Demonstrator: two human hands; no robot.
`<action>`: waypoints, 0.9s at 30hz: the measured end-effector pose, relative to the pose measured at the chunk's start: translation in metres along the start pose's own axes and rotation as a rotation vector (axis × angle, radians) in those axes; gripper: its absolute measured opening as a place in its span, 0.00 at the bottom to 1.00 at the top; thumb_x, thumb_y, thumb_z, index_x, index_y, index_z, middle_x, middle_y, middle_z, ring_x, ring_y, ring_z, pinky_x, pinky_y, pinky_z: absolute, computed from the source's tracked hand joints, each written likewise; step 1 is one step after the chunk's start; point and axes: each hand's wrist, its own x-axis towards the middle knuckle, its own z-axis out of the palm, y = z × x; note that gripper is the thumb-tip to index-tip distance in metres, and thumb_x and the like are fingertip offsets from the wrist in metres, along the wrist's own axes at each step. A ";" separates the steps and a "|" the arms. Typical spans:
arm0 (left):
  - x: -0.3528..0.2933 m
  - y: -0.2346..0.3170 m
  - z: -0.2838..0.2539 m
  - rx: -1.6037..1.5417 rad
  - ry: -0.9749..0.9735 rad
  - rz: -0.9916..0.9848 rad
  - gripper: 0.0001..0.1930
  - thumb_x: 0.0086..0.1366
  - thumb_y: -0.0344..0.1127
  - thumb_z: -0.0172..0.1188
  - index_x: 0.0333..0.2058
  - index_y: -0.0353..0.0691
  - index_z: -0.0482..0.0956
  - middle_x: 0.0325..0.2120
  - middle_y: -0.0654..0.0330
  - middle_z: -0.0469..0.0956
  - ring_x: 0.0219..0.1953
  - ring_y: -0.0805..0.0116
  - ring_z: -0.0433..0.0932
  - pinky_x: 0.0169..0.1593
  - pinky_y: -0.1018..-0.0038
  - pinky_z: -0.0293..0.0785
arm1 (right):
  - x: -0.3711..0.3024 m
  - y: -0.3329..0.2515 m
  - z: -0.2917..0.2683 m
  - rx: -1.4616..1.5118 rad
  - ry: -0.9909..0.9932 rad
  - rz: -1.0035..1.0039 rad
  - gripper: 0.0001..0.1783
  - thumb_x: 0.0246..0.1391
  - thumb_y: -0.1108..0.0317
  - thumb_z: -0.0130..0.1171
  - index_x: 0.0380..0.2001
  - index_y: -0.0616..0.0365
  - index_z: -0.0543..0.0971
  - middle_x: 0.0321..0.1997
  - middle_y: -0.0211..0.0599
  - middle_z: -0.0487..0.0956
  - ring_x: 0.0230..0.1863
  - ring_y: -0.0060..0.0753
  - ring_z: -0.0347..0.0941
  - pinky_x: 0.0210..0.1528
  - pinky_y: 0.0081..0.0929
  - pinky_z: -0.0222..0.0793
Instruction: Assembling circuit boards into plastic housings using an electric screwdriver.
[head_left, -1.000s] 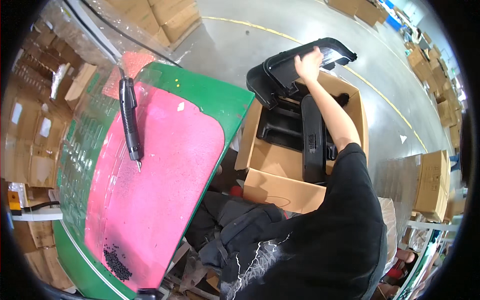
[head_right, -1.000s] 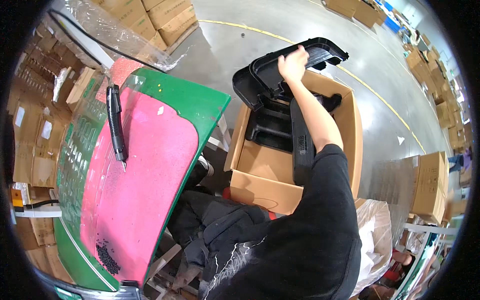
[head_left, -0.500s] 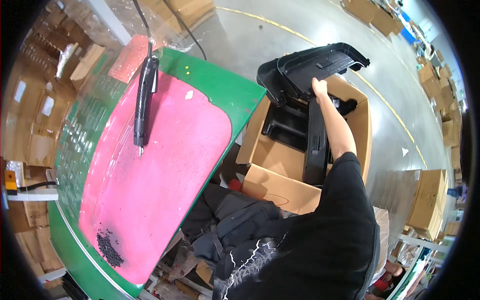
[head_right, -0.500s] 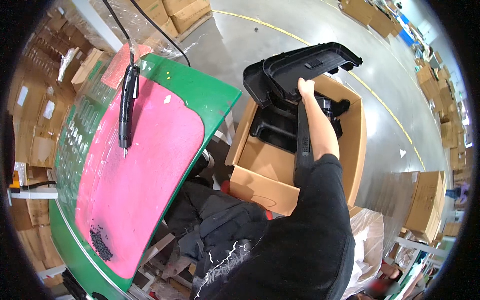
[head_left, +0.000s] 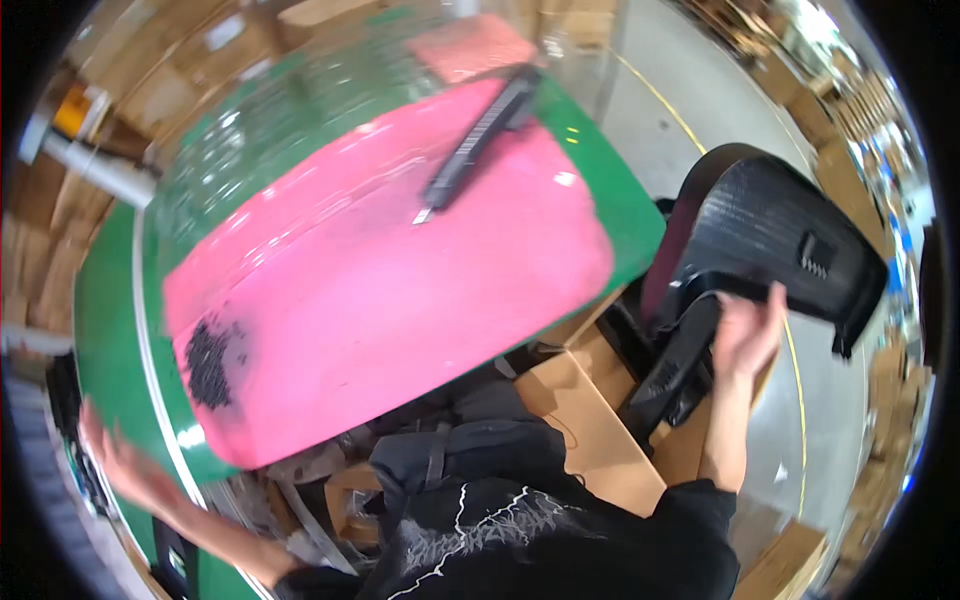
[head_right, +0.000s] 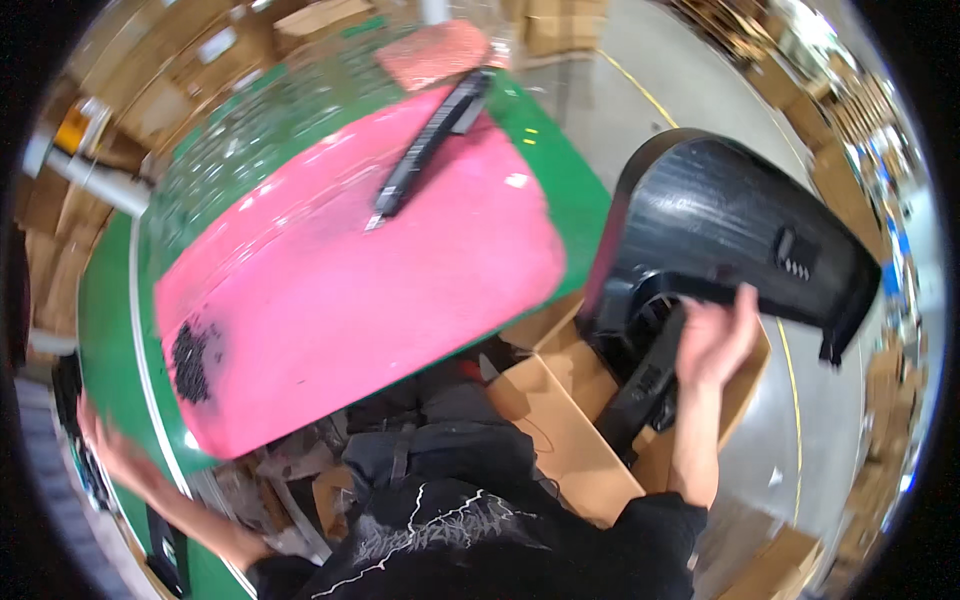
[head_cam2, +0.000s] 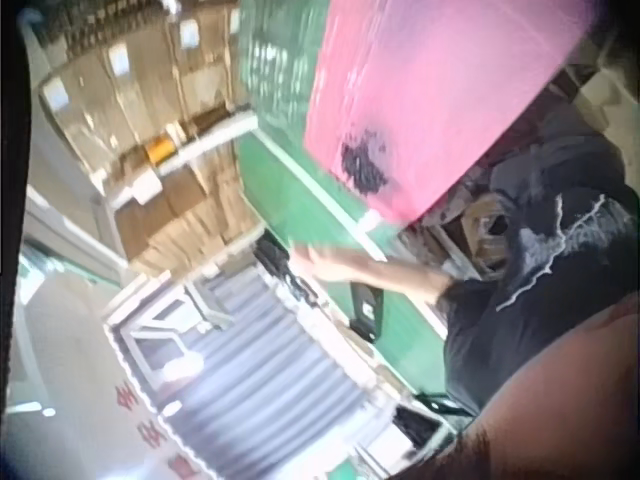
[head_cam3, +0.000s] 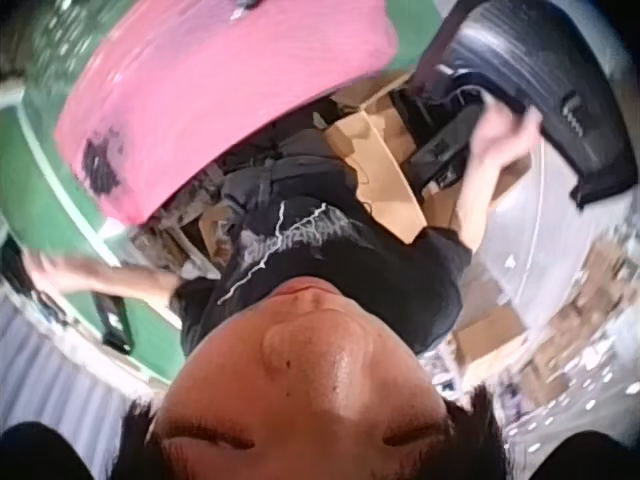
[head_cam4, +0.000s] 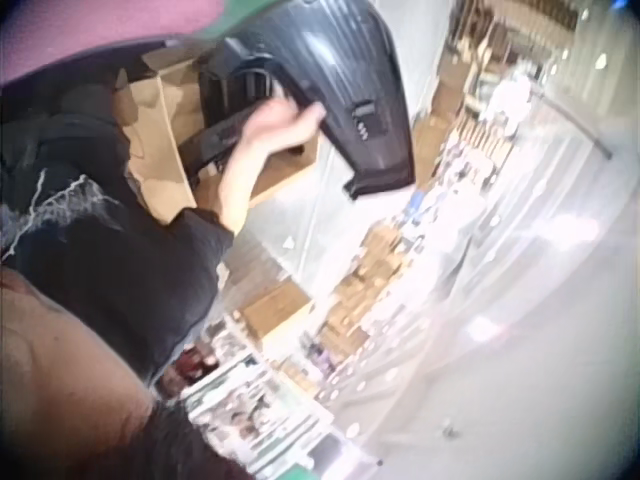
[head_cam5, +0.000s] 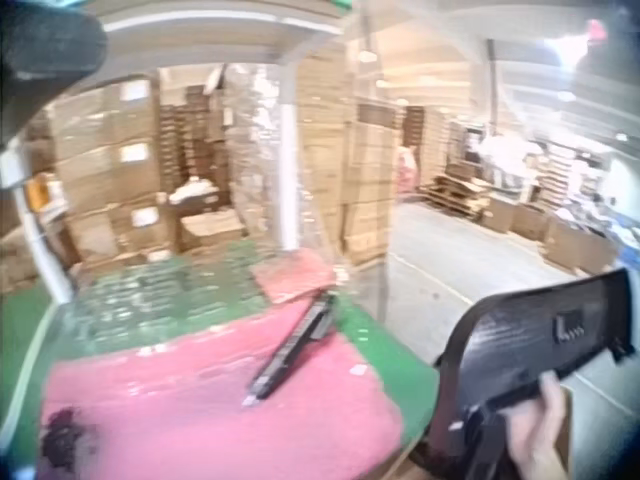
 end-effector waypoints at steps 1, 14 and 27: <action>-0.001 0.004 0.027 -0.035 -0.106 0.116 0.25 0.66 0.38 0.48 0.60 0.33 0.64 0.59 0.52 0.65 0.62 0.59 0.63 0.64 0.62 0.56 | 0.012 -0.007 -0.010 0.082 0.232 -0.019 0.15 0.61 0.60 0.52 0.45 0.57 0.76 0.50 0.36 0.78 0.50 0.34 0.75 0.52 0.34 0.72; -0.052 0.051 0.191 -0.008 -1.045 0.428 0.25 0.57 0.41 0.62 0.52 0.36 0.71 0.50 0.47 0.71 0.54 0.50 0.70 0.56 0.61 0.66 | -0.096 0.060 0.106 -0.297 -0.275 0.658 0.24 0.62 0.61 0.49 0.53 0.70 0.66 0.46 0.52 0.76 0.41 0.42 0.80 0.38 0.38 0.83; -0.019 -0.002 0.188 0.138 -0.950 0.450 0.08 0.55 0.32 0.61 0.29 0.35 0.72 0.27 0.54 0.73 0.34 0.51 0.74 0.37 0.61 0.72 | -0.013 0.132 0.320 -0.881 -1.533 0.098 0.02 0.50 0.75 0.58 0.29 0.59 0.76 0.22 0.29 0.77 0.21 0.16 0.69 0.25 0.18 0.66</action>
